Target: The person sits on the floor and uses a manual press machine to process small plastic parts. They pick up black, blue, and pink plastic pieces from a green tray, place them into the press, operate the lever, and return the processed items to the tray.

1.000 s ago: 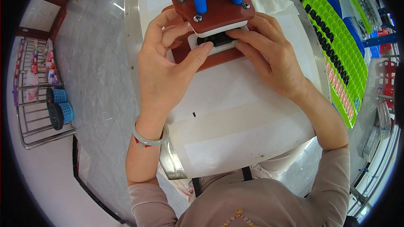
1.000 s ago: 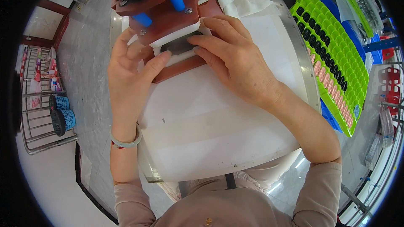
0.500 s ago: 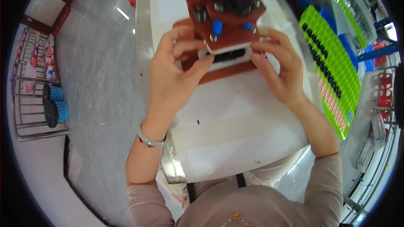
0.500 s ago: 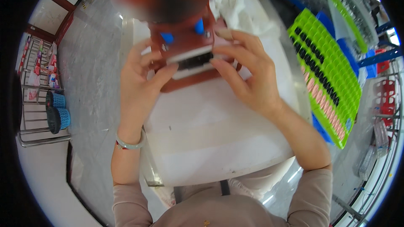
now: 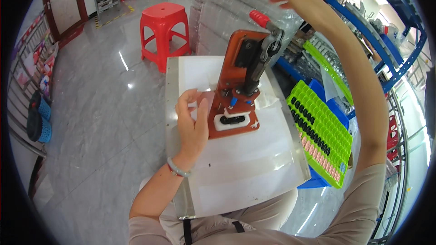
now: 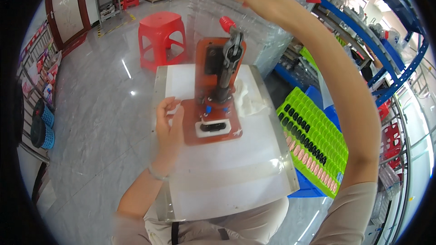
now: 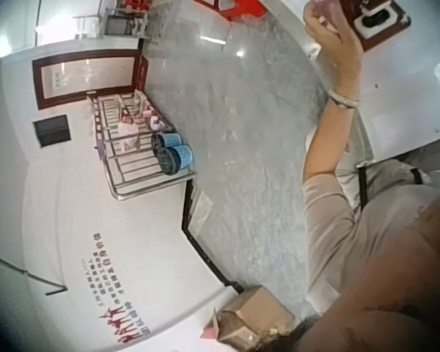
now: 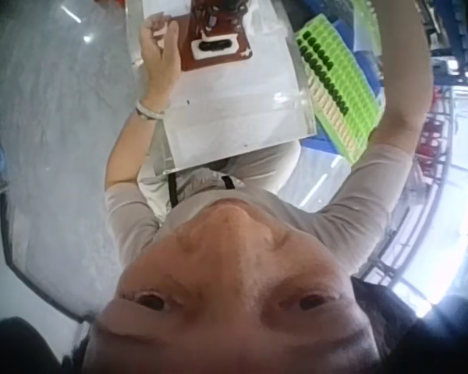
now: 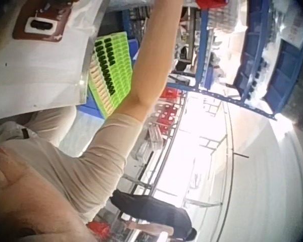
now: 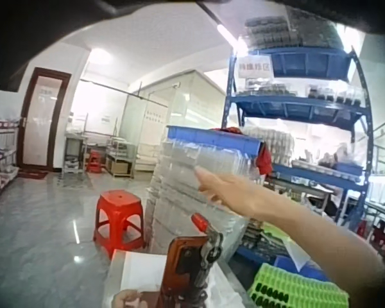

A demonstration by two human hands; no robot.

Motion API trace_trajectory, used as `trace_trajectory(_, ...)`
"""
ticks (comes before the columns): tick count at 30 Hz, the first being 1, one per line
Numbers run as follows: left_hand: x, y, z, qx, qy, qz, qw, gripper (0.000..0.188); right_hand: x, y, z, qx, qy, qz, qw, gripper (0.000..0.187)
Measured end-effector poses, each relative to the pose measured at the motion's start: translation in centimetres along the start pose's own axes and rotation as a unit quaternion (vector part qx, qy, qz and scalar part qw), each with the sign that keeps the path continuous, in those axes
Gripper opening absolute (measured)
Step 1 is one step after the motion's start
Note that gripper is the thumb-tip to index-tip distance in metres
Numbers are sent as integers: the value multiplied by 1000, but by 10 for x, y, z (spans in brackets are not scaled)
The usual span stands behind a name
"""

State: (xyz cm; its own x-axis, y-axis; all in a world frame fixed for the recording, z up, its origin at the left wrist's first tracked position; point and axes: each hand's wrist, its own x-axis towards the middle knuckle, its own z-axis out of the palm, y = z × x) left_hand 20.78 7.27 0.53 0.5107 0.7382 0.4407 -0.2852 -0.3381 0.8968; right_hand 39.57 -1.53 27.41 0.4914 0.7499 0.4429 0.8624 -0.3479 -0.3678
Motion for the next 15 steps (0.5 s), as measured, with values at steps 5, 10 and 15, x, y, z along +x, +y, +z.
trace_trajectory(5,0,-2,-7,12,8,-12,1000,33,33,-17,45,109,-269,148,946,47)
trace_trajectory(10,3,-6,-10,16,13,-9,1000,35,28,-42,16,253,-169,127,944,39)
trace_trajectory(15,1,-12,-5,3,45,-8,999,31,-60,-38,-3,286,98,-52,952,17)
